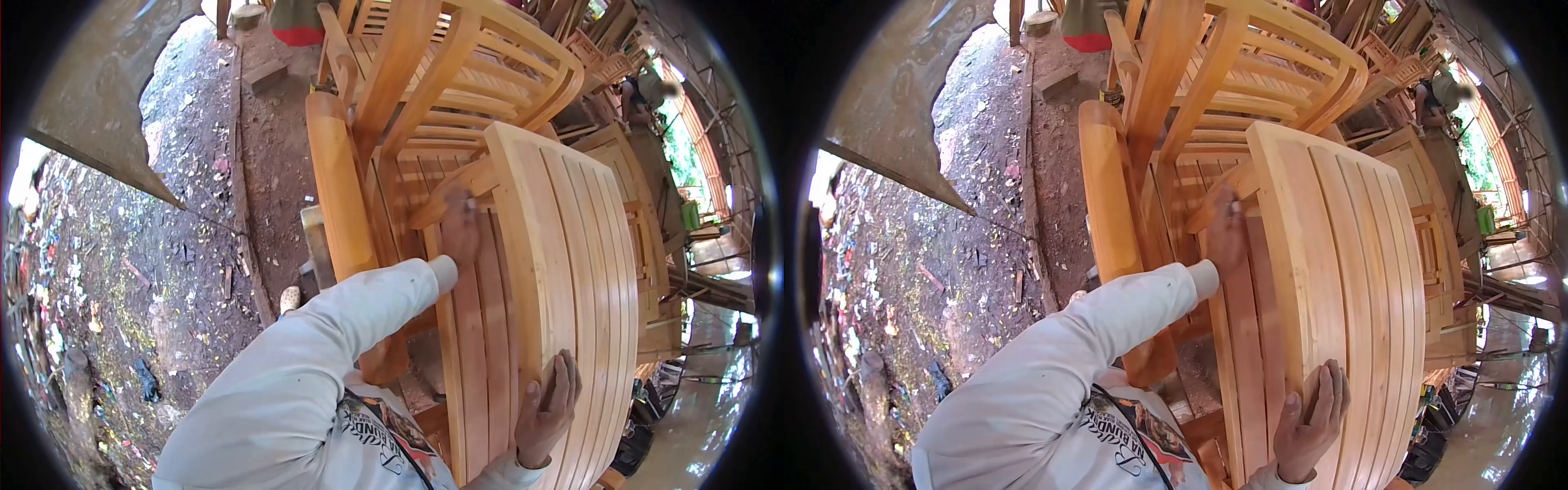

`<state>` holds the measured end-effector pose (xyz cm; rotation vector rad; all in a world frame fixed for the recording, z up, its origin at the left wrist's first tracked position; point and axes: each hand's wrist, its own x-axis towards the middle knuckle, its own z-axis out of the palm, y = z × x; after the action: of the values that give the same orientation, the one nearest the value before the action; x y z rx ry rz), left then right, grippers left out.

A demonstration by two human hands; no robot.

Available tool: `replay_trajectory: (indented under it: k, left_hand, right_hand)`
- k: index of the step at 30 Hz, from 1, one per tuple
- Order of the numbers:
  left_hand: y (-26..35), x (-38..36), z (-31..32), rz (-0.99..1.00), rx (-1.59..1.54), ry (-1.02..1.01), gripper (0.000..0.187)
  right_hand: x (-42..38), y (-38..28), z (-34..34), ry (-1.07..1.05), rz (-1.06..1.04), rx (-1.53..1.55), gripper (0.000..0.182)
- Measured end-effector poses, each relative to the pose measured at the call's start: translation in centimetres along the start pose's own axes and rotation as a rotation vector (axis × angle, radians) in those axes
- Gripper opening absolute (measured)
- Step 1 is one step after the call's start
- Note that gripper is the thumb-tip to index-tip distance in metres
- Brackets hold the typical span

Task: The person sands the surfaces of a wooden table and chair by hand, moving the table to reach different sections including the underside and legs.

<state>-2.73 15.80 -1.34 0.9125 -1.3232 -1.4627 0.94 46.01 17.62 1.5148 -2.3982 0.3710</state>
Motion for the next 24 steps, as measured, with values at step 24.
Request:
replay_trajectory:
  k: [24]
  left_hand:
    - [-8.8,1.1,-0.1,-0.252,0.14,0.179,0.053]
  right_hand:
    - [-0.3,0.5,-0.2,-0.048,0.017,0.075,0.052]
